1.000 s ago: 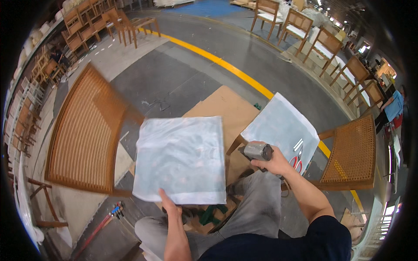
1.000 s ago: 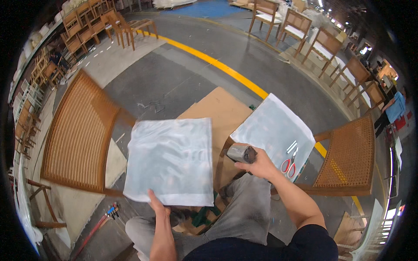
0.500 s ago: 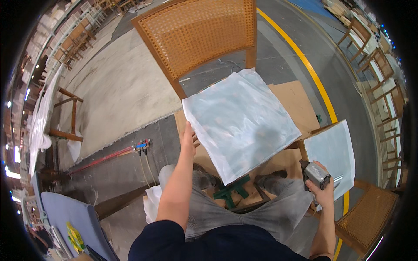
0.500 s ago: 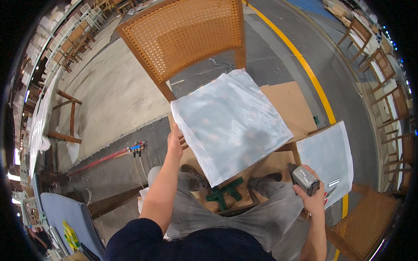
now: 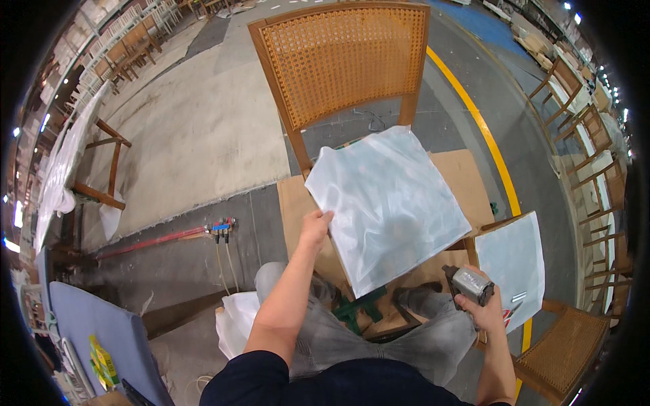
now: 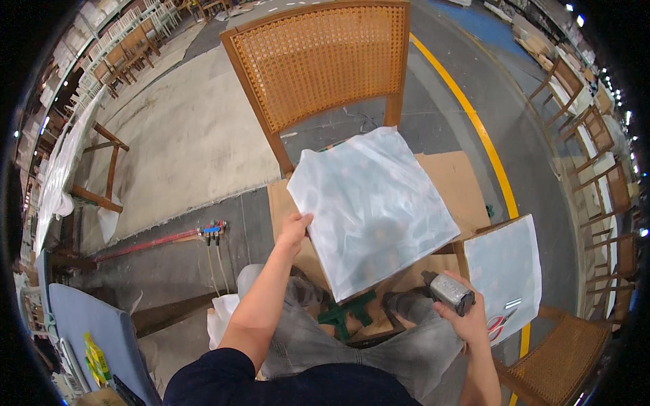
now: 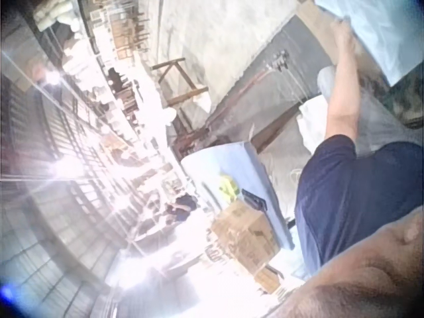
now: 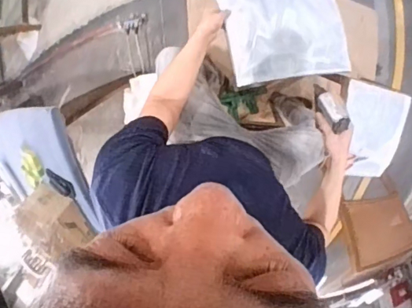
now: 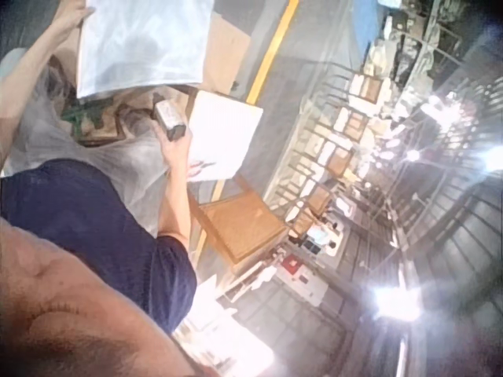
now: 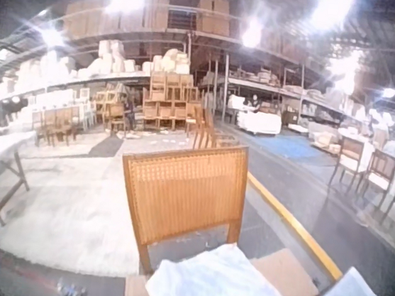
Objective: The person weaves green straps into a chair seat frame, secures them with a pneumatic staple gun, trims excess material with scissors, and then staples a white fabric cover over the seat. The chair is then moved to a nearby area.
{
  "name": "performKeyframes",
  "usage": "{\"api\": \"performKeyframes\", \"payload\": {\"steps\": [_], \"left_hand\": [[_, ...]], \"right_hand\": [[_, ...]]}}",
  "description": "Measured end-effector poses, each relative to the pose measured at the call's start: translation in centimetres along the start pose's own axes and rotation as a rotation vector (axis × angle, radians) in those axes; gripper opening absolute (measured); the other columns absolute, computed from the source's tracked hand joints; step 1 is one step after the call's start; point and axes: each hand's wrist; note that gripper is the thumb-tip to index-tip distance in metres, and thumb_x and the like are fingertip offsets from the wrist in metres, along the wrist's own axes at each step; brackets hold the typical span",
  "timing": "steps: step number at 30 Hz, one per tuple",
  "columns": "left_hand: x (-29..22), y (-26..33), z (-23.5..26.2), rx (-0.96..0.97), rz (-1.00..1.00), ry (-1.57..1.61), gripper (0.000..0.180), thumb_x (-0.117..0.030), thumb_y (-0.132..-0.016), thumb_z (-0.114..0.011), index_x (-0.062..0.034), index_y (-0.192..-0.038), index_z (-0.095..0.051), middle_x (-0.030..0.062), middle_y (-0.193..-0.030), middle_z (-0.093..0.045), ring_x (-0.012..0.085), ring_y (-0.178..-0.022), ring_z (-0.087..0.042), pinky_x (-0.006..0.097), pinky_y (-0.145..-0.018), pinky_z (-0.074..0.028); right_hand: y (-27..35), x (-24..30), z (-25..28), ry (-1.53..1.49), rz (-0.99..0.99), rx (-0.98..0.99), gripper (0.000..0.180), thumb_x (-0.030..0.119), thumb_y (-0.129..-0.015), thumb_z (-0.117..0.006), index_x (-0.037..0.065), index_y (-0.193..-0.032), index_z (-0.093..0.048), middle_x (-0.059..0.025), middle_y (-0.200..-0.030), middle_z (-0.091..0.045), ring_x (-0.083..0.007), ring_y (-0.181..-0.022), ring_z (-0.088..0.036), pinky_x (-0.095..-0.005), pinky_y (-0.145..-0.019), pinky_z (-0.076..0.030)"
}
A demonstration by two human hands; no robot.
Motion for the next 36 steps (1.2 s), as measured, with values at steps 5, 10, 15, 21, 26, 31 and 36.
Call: {"api": "performKeyframes", "payload": {"steps": [5,10,15,21,26,31,36], "left_hand": [[-2.5,-2.8,-0.6,-0.207,0.074,-0.046,0.024,-0.022,-0.098,-0.077,-0.0004,-0.108,-0.076,0.0065,-0.088,-0.074,0.0168,-0.074,-0.067,0.032,-0.064,-0.050],[-6.4,-6.0,-0.1,-0.050,-0.145,-0.261,0.023,-0.021,-0.103,-0.071,-0.0019,-0.116,-0.074,0.0051,-0.099,-0.077,0.0179,-0.079,-0.071,0.036,-0.069,-0.055],[-8.5,-5.3,-2.3,0.473,-0.106,0.225,0.028,-0.022,-0.106,-0.065,-0.0030,-0.126,-0.071,0.0044,-0.108,-0.077,0.0181,-0.086,-0.073,0.036,-0.075,-0.058],[-8.2,-3.2,1.4,-0.356,-0.268,-0.520,0.026,-0.024,-0.106,-0.066,-0.0043,-0.122,-0.071,0.0073,-0.103,-0.075,0.0159,-0.085,-0.069,0.031,-0.077,-0.054],[-8.3,8.6,-1.2,0.549,-0.251,0.160,0.019,-0.023,-0.101,-0.071,-0.0043,-0.099,-0.068,0.0110,-0.102,-0.073,0.0155,-0.090,-0.065,0.031,-0.080,-0.052],[-14.3,25.4,-5.7,1.579,-0.474,0.679,0.048,-0.053,-0.095,-0.080,-0.0053,-0.098,-0.074,0.0164,-0.109,-0.073,0.0352,-0.101,-0.067,0.047,-0.089,-0.052],[-16.1,28.4,-8.3,1.772,-0.526,0.782,0.042,-0.036,-0.099,-0.080,0.0030,-0.112,-0.071,0.0154,-0.108,-0.074,0.0303,-0.097,-0.070,0.039,-0.084,-0.056]], "right_hand": [[0.6,-1.6,0.5,-0.001,-0.069,-0.066,0.072,0.001,-0.078,-0.090,0.002,-0.145,-0.063,-0.0074,-0.126,-0.074,-0.0155,-0.116,-0.067,-0.0300,-0.104,-0.051],[-0.5,-1.5,-0.4,0.105,0.090,-0.014,0.071,0.001,-0.078,-0.090,0.001,-0.144,-0.064,-0.0083,-0.126,-0.074,-0.0160,-0.117,-0.067,-0.0312,-0.105,-0.051],[0.5,-1.8,-0.3,0.041,-0.061,-0.067,0.071,0.002,-0.078,-0.092,0.000,-0.143,-0.064,-0.0095,-0.128,-0.074,-0.0167,-0.118,-0.068,-0.0321,-0.106,-0.051],[-0.7,-1.8,-1.3,0.113,0.087,-0.010,0.071,0.002,-0.077,-0.093,0.000,-0.142,-0.064,-0.0103,-0.129,-0.074,-0.0178,-0.119,-0.069,-0.0324,-0.107,-0.051],[0.4,-2.2,-0.8,0.126,0.039,-0.077,0.071,0.001,-0.077,-0.092,0.000,-0.143,-0.064,-0.0100,-0.128,-0.074,-0.0184,-0.119,-0.069,-0.0331,-0.107,-0.052],[-0.4,-2.6,-2.0,0.156,0.050,-0.022,0.070,0.001,-0.077,-0.092,0.003,-0.142,-0.065,-0.0103,-0.128,-0.074,-0.0186,-0.118,-0.069,-0.0335,-0.106,-0.052],[0.9,-3.3,-2.2,0.254,0.116,-0.040,0.072,-0.001,-0.075,-0.092,0.004,-0.141,-0.066,-0.0113,-0.125,-0.074,-0.0216,-0.115,-0.070,-0.0350,-0.103,-0.053]]}}
Point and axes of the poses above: each hand's wrist, its own y-axis away from the middle knuckle, its own z-axis out of the back of the hand, x = y × z
